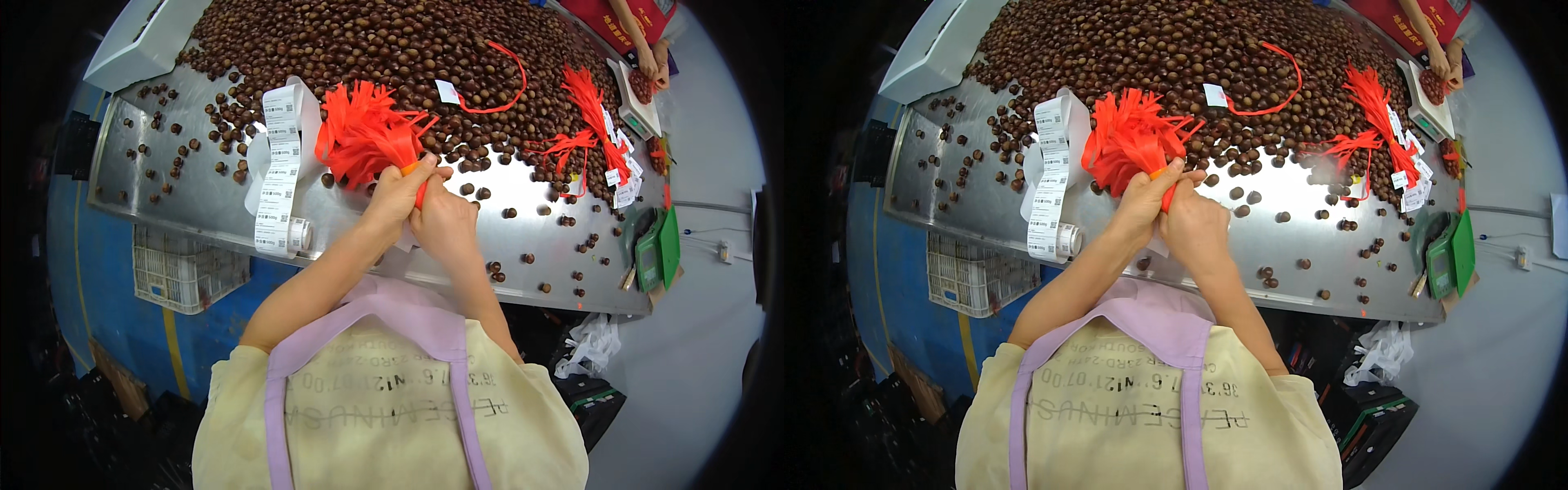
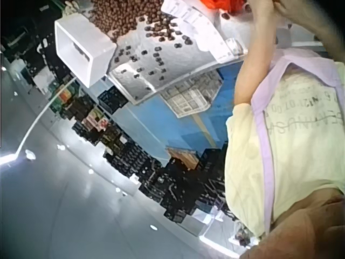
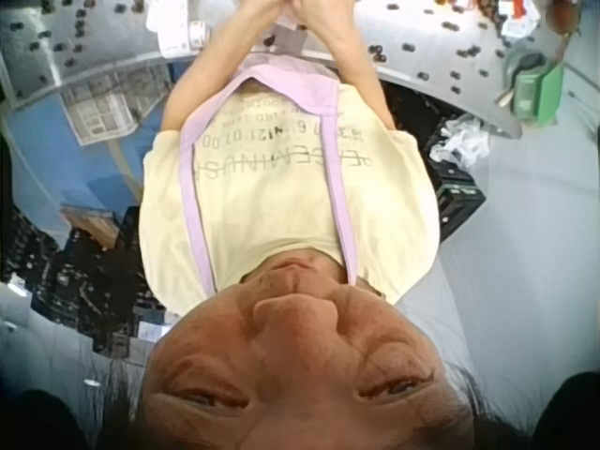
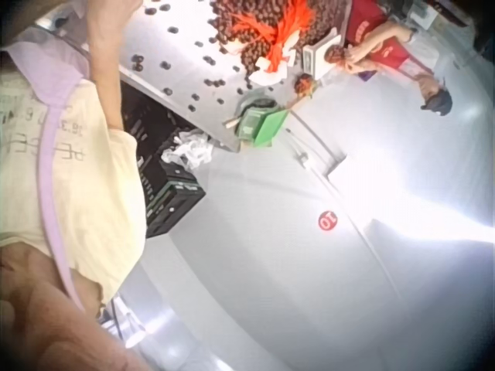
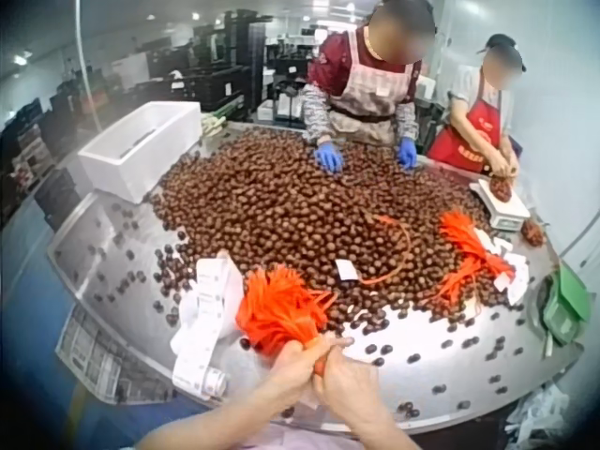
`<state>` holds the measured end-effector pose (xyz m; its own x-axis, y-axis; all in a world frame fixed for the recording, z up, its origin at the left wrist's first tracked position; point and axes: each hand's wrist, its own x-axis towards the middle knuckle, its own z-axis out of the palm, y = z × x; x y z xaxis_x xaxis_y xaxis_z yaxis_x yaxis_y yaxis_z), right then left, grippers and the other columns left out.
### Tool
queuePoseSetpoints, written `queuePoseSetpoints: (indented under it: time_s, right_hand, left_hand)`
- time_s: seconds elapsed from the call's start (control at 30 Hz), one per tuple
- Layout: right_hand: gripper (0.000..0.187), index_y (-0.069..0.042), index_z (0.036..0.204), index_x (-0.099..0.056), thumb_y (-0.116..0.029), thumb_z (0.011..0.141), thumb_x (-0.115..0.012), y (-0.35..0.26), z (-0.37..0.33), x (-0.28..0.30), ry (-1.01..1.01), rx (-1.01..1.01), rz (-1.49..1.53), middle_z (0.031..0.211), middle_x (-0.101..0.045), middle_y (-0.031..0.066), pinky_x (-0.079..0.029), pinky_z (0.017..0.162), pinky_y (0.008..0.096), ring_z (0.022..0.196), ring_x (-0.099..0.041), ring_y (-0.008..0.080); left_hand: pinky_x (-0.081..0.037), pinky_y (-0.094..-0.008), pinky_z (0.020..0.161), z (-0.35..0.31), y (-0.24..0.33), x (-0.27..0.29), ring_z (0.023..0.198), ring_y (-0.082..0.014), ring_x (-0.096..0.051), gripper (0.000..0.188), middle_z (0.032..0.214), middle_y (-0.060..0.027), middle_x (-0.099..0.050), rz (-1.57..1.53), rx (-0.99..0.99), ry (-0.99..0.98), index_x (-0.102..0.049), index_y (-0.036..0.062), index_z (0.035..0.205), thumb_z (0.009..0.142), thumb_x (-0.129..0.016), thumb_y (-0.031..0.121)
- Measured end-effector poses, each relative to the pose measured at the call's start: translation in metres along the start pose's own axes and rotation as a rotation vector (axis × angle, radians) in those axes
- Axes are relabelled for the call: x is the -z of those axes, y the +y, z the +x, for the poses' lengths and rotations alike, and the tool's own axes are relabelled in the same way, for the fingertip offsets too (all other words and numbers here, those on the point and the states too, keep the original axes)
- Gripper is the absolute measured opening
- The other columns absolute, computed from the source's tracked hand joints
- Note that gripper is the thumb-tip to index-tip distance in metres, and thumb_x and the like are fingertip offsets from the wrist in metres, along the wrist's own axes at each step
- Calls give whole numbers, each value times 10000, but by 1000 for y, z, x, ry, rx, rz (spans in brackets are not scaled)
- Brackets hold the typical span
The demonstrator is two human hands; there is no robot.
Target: The person repeatedly tears printed labels from a roll and attaches them to bundles of red strings lying on a metal table covered with brown nuts. The person handles labels and string bundles one at a time, occasionally gathering and repositioning them on the table.
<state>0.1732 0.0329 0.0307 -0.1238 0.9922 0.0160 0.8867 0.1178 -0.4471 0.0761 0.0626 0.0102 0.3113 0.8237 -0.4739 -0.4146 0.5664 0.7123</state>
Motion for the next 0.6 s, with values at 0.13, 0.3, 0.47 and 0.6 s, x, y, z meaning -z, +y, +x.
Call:
queuePoseSetpoints:
  time_s: [0.13, 0.3, 0.47, 0.6]
  right_hand:
    - [270, 26, 903, -484, -189, 769, -577, 0, -5, -13, 14, 63, -92, 546, -572, 144, -456, 434, 389, 471, -587, 296]
    - [248, 3, 815, -484, -213, 775, -599, -1, -8, -18, 22, 116, -147, 526, -567, 133, -461, 433, 368, 462, -588, 273]
    - [256, 0, 787, -480, -210, 759, -625, -6, -11, -16, -35, 132, -134, 516, -561, 128, -458, 425, 364, 451, -583, 268]
    - [260, -1, 763, -465, -199, 748, -634, -1, -16, -22, -50, 149, -158, 498, -549, 123, -444, 411, 366, 432, -572, 271]
  left_hand:
    - [-484, -279, 606, 6, -3, 2, 662, -135, -582, 328, 694, -49, -584, -148, 1, 130, -600, 24, 837, 891, -562, 346]
    - [-479, -299, 554, 15, 0, 9, 585, -147, -544, 319, 556, 3, -460, -269, 63, 203, -511, 68, 745, 877, -586, 349]
    - [-413, -244, 459, 29, -5, 28, 470, -85, -416, 246, 542, 32, -412, -507, 156, 166, -496, 84, 814, 872, -603, 298]
    - [-340, -194, 417, 30, -2, 28, 430, -51, -331, 206, 533, 52, -352, -665, 254, 189, -480, 110, 833, 871, -603, 272]
